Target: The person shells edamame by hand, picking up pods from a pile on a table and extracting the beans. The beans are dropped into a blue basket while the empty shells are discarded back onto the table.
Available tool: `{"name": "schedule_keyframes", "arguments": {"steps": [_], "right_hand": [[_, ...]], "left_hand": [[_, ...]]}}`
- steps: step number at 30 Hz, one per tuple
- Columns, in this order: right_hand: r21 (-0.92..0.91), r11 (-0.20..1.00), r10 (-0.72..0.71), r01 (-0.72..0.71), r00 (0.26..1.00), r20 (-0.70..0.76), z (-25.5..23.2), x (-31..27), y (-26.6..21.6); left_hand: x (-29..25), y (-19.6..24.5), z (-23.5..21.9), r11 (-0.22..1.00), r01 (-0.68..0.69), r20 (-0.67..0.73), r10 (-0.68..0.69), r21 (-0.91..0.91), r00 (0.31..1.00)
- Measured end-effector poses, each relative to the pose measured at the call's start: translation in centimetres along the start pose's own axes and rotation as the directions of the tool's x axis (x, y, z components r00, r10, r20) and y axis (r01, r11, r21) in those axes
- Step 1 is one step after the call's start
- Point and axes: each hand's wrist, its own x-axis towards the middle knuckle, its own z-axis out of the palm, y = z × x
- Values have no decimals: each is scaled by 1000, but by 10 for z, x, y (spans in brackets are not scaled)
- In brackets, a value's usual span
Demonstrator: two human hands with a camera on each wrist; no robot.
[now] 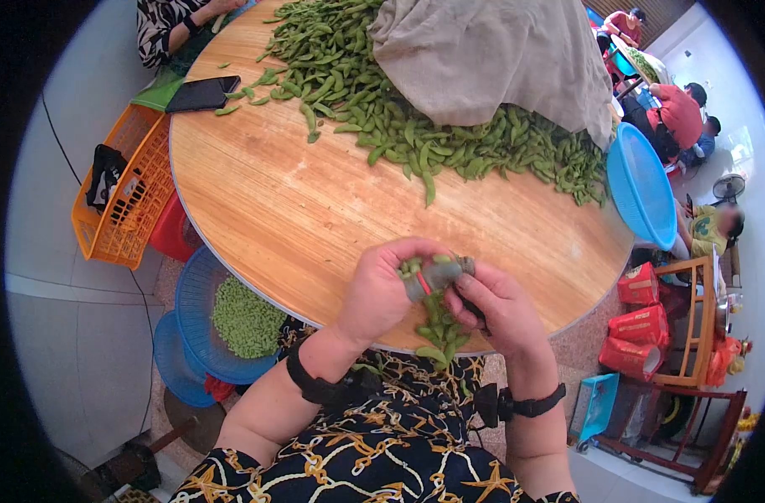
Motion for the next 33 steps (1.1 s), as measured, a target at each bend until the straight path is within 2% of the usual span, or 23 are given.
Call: {"name": "schedule_keyframes", "arguments": {"steps": [2,3,4,6,8,9,10,11,12,13,14,15,16,18,19,20,21,22,24,25,27,31,33], "right_hand": [[-9,1000,-7,6,1000,-25,0,-1,-3],[81,996,29,-31,999,23,-1,-2,-5],[171,982,64,-76,995,73,-1,-3,-6],[168,983,64,-73,996,55,0,-2,-5],[166,984,63,-69,997,38,3,0,-5],[-82,996,-24,18,997,-71,6,2,-4],[-333,940,-135,77,979,-154,8,3,-3],[-333,940,-131,74,980,-153,7,5,-1],[-481,868,-230,123,958,-171,5,9,4],[-617,770,-329,159,929,-171,5,12,6],[-618,770,-328,160,929,-169,4,14,3],[-384,921,-162,71,964,-210,3,15,-5],[-125,991,14,-40,979,-204,1,17,-11],[-173,984,15,-44,986,-165,-2,20,-14],[-214,976,17,-45,991,-129,-4,22,-16],[-215,976,20,-48,992,-127,-5,27,-22],[-314,949,0,-36,994,-114,-8,35,-33],[-409,912,-18,-25,995,-101,-11,45,-42],[-743,652,-332,147,937,-105,-22,80,-51],[-742,654,-333,146,937,-109,-27,94,-52],[-962,120,-507,247,848,154,-29,110,-54],[-962,164,-412,221,901,136,-21,86,-47],[-957,229,-380,176,922,79,-23,66,-37]], "left_hand": [[2,1,-2,999,14,68,-12,-40,998],[2,1,-4,996,37,135,-26,-77,991],[2,-2,-7,996,37,131,-27,-78,991],[3,-5,-14,983,162,172,-145,-86,974],[3,-1,-7,979,147,127,-129,-144,983],[3,0,-3,971,129,81,-115,-201,990],[4,-2,-2,971,130,78,-116,-202,990],[5,-3,-1,998,56,-1,-56,2,998],[5,-5,0,977,-6,-66,20,212,998],[5,-7,-1,977,-5,-70,20,211,997],[6,-9,-2,968,2,-136,33,252,990],[6,-10,-2,957,12,-200,49,291,979],[7,-10,-2,958,9,-204,52,288,978],[8,-9,-2,995,-11,-205,30,95,978],[7,-8,-3,996,-12,-212,31,92,977],[7,-6,-4,993,-26,-238,-2,-112,971],[8,-5,-5,950,-44,-255,-39,-310,966],[8,-4,-9,950,-40,-253,-42,-311,966],[9,-3,-18,894,12,-105,-66,-447,992],[9,-4,-17,895,16,-102,-68,-446,992],[9,-4,-17,903,19,-125,-80,-429,989],[8,-8,-20,917,41,-165,-116,-396,979],[8,-6,-19,933,31,-129,-82,-360,988]]}}
